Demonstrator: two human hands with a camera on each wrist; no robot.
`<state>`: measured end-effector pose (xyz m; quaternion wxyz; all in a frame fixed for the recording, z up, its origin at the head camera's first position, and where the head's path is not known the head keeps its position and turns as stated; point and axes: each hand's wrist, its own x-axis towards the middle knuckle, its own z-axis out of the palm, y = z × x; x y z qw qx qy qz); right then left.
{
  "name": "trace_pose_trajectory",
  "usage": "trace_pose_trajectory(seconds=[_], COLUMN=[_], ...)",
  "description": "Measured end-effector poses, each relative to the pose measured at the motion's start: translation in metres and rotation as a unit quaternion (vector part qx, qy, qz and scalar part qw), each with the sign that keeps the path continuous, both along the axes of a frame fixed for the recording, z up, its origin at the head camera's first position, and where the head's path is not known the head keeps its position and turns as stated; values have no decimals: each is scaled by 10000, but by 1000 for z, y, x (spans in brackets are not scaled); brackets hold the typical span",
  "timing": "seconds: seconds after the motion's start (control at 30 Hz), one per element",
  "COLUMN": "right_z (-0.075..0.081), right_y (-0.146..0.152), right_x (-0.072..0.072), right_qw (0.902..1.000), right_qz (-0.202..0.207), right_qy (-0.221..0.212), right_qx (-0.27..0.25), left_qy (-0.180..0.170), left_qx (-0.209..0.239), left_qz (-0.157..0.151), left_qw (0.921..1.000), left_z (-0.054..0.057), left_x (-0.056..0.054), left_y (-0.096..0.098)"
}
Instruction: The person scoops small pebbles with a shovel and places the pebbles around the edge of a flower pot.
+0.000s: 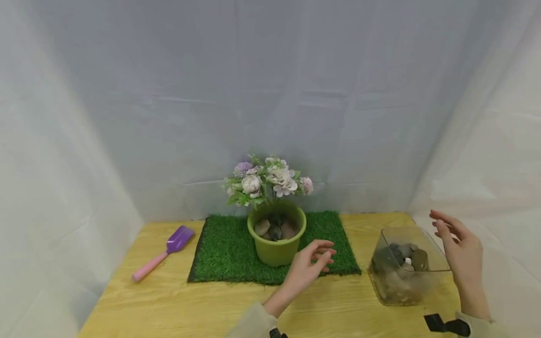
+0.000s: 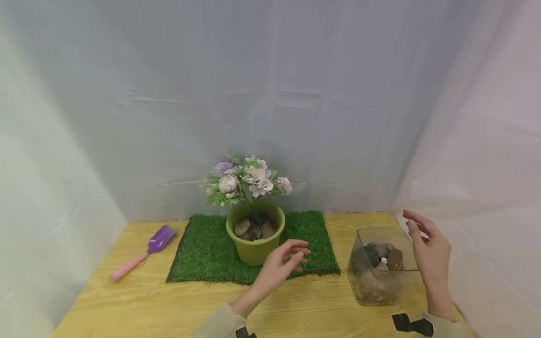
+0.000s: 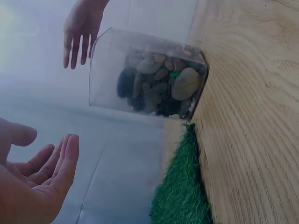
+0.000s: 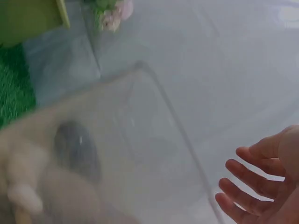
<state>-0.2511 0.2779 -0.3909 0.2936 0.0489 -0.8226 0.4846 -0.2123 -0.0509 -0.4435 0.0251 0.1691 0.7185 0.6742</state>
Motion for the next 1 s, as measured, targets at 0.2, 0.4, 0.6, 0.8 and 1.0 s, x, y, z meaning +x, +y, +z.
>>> trace_pose_trajectory(seconds=[0.2, 0.4, 0.6, 0.8, 1.0], right_z=[-15, -29, -35, -35, -35], right_y=[30, 42, 49, 49, 49], right_x=[-12, -20, -24, -23, -17], right_qw=[9932, 9827, 9723, 9698, 9683], right_qz=[3, 776, 1626, 1823, 1855], right_qy=[-652, -1300, -1664, -1609, -1635], right_qx=[962, 1070, 238, -167, -355], left_qy=[7, 71, 213, 278, 111], left_qx=[-207, -466, -627, -647, -597], left_qz=[-105, -188, -194, -252, -191], left_qw=[9997, 9987, 9976, 9972, 9980], left_z=[1, -3, -5, -7, -11], left_x=[-2, -5, -8, -9, -8], left_y=[14, 28, 41, 51, 68])
